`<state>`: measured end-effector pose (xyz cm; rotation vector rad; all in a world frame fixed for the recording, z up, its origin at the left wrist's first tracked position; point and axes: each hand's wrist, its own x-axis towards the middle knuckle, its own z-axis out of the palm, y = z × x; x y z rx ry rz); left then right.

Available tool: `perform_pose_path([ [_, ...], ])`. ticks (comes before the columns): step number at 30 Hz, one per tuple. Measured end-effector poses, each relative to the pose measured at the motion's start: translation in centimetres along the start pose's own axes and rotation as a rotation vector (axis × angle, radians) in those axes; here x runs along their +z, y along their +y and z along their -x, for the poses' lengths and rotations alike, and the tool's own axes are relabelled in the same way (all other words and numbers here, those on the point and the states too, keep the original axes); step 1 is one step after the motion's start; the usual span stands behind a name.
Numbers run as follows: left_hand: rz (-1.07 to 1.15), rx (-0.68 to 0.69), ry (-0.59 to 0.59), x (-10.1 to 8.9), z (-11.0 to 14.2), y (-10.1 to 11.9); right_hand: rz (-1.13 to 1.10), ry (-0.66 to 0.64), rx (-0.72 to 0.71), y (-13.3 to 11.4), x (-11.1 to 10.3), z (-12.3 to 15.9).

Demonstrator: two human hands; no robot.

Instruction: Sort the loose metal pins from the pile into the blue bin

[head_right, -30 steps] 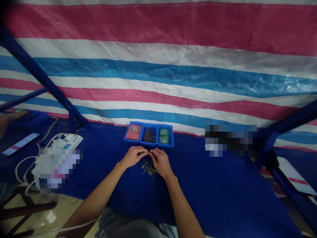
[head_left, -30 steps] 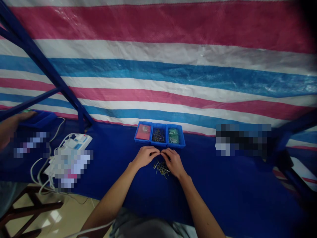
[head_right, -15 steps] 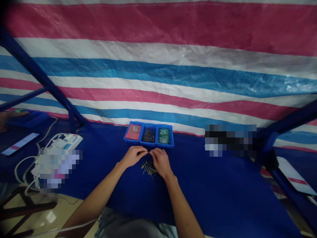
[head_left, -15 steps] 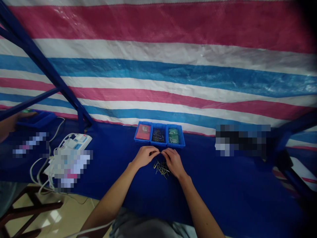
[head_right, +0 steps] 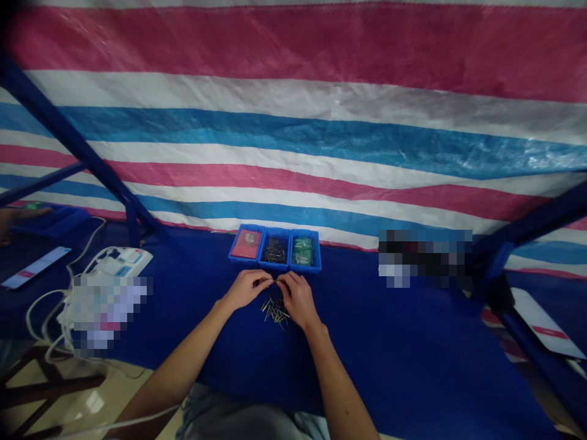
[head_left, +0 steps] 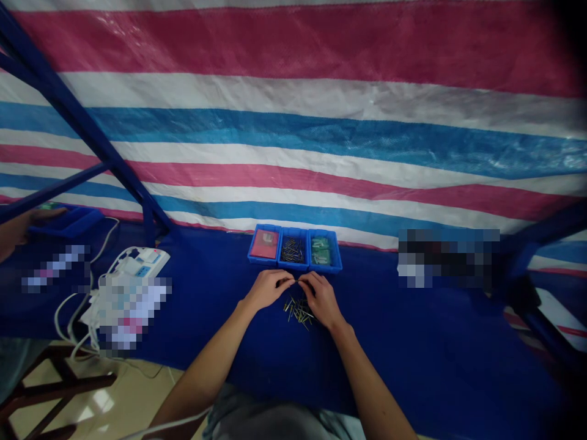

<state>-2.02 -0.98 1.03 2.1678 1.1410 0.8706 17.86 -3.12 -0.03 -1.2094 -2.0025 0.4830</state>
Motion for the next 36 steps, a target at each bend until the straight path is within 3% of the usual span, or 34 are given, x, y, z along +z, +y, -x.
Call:
perform_pose_path([
  [36, 0.013, 0.007, 0.014, 0.12, -0.03, -0.2, 0.033, -0.045, 0.018, 0.35, 0.25, -0.04],
])
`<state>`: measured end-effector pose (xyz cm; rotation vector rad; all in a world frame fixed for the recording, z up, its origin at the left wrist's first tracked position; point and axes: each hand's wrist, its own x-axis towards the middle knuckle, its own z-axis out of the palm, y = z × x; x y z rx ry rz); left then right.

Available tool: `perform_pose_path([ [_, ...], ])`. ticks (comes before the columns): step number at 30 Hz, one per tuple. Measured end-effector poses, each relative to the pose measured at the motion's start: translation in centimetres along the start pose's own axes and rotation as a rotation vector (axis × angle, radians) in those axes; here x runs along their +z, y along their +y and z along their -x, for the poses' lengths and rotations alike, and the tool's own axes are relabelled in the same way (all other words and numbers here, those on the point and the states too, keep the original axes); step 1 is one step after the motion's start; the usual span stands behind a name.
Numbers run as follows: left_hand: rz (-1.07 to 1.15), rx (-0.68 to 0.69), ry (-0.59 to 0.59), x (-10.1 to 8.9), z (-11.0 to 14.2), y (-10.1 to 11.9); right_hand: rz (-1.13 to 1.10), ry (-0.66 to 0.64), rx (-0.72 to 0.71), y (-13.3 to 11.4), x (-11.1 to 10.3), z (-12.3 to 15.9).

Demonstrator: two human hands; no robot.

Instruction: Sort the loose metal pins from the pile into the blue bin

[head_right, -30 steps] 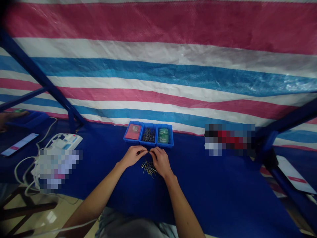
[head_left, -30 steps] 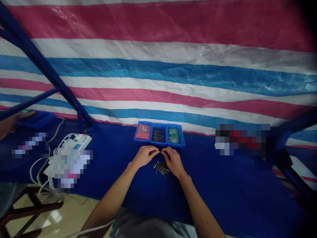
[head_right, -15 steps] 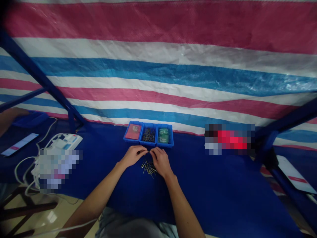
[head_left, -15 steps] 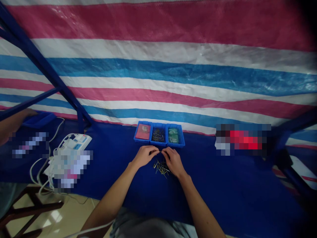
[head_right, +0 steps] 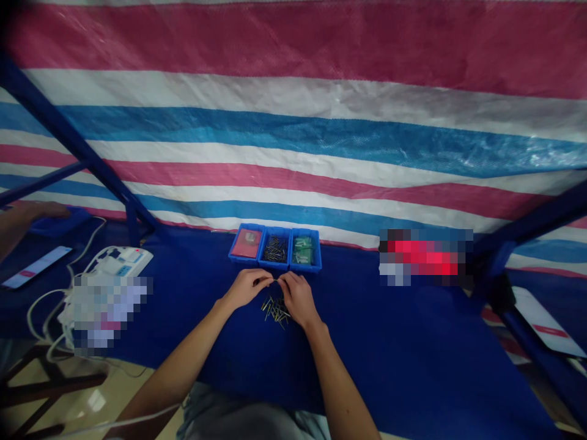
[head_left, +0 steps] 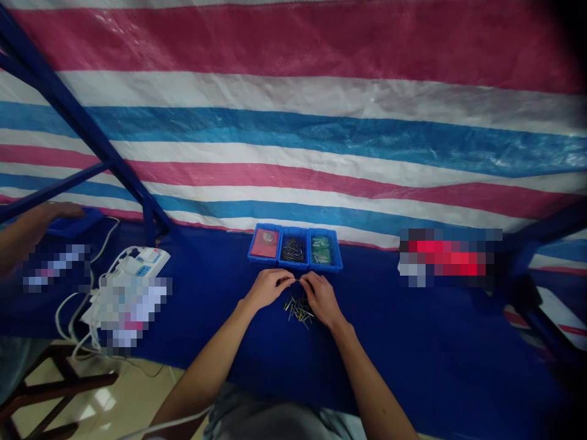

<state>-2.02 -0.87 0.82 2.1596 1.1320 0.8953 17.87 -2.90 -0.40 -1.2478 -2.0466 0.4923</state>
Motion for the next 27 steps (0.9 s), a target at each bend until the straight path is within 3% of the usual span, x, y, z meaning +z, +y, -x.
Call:
perform_pose_path([
  [27, 0.029, -0.023, -0.005, -0.02, 0.0, -0.13, -0.027, 0.041, 0.016, -0.17, 0.01, 0.01],
])
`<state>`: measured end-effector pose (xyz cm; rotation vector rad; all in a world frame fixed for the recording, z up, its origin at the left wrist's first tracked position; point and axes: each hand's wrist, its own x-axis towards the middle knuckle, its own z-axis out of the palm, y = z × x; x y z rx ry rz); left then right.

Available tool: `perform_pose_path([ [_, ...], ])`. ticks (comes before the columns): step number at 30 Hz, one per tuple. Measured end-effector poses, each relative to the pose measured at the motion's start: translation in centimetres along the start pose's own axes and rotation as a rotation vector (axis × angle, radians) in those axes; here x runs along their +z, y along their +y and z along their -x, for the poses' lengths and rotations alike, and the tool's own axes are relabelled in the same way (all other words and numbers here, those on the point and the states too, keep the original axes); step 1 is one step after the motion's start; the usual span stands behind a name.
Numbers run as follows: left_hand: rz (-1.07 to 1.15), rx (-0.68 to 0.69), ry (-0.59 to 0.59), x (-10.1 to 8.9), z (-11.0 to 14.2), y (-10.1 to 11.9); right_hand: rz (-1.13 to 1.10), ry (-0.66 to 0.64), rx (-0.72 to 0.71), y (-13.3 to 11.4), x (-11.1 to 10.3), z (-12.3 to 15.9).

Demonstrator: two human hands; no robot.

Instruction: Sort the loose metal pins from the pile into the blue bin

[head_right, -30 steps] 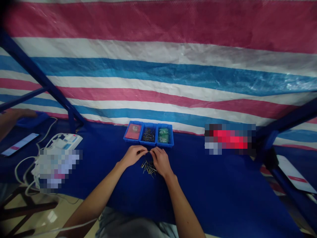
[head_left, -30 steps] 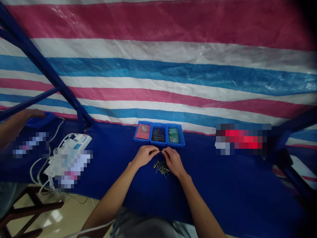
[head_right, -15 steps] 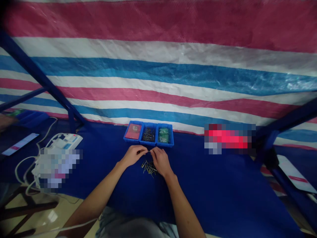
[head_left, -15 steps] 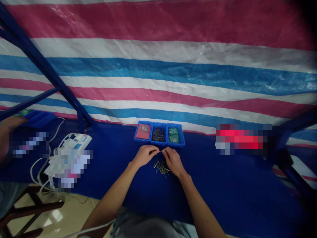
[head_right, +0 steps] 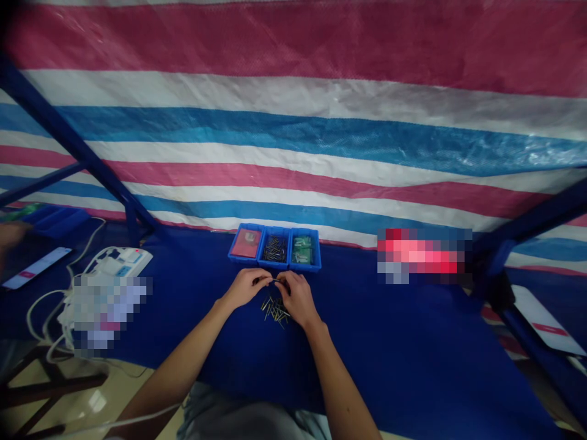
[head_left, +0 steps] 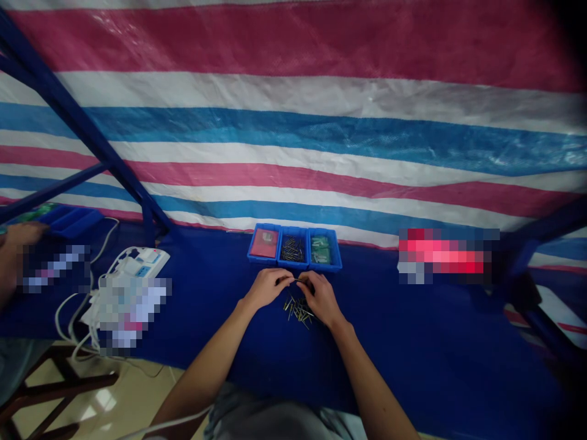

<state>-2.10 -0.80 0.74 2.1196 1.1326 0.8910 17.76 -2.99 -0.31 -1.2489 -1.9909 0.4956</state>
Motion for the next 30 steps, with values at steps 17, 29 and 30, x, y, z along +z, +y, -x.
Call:
perform_pose_path([
  [17, -0.023, 0.004, 0.002, 0.05, 0.01, 0.0, -0.022, -0.012, -0.013, 0.12, -0.07, -0.04],
  [29, -0.022, 0.001, -0.002, -0.01, 0.01, 0.11, 0.014, -0.023, -0.003, 0.05, -0.08, -0.04],
  [30, -0.021, 0.002, -0.001, -0.02, 0.0, 0.11, 0.016, -0.024, -0.002, 0.07, -0.07, -0.03],
])
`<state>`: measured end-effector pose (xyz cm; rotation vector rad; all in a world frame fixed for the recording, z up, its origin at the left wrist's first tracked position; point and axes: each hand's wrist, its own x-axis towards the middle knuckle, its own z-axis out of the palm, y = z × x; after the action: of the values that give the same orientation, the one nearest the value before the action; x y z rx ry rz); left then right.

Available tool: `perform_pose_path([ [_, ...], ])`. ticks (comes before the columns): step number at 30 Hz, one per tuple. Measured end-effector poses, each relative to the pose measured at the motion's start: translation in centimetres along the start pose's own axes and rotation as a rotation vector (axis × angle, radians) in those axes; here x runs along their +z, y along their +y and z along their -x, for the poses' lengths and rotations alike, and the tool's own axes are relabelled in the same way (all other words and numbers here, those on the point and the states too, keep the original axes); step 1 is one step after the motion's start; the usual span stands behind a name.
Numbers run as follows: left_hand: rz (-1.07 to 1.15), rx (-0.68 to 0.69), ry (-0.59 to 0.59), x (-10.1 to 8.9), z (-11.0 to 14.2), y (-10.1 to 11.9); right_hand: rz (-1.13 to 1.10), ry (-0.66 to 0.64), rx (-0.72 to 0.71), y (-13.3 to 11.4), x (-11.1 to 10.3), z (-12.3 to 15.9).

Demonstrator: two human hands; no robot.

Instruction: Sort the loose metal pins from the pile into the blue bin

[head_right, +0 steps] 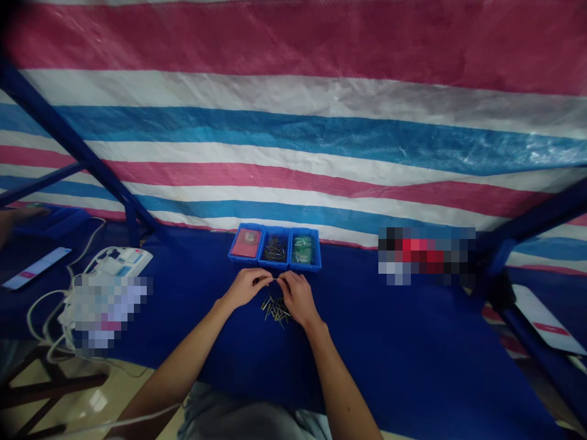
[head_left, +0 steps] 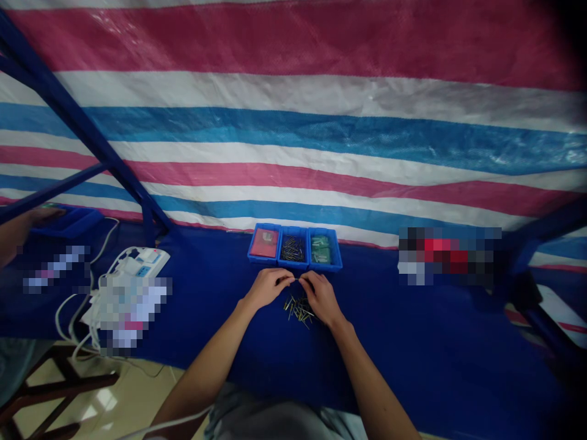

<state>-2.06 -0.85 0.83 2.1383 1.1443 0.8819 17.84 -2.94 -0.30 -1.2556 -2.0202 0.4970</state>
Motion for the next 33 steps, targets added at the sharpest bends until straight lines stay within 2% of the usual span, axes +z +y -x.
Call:
perform_pose_path([
  [19, 0.015, -0.004, -0.004, -0.03, 0.0, 0.0, 0.088, -0.006, -0.002, 0.07, 0.18, -0.05],
  [27, 0.021, 0.001, 0.011, -0.06, -0.03, -0.08, -0.039, 0.041, 0.023, 0.27, 0.19, 0.14],
  [33, 0.019, -0.004, 0.006, -0.02, 0.0, -0.1, -0.034, 0.031, 0.003, -0.08, -0.01, 0.08],
])
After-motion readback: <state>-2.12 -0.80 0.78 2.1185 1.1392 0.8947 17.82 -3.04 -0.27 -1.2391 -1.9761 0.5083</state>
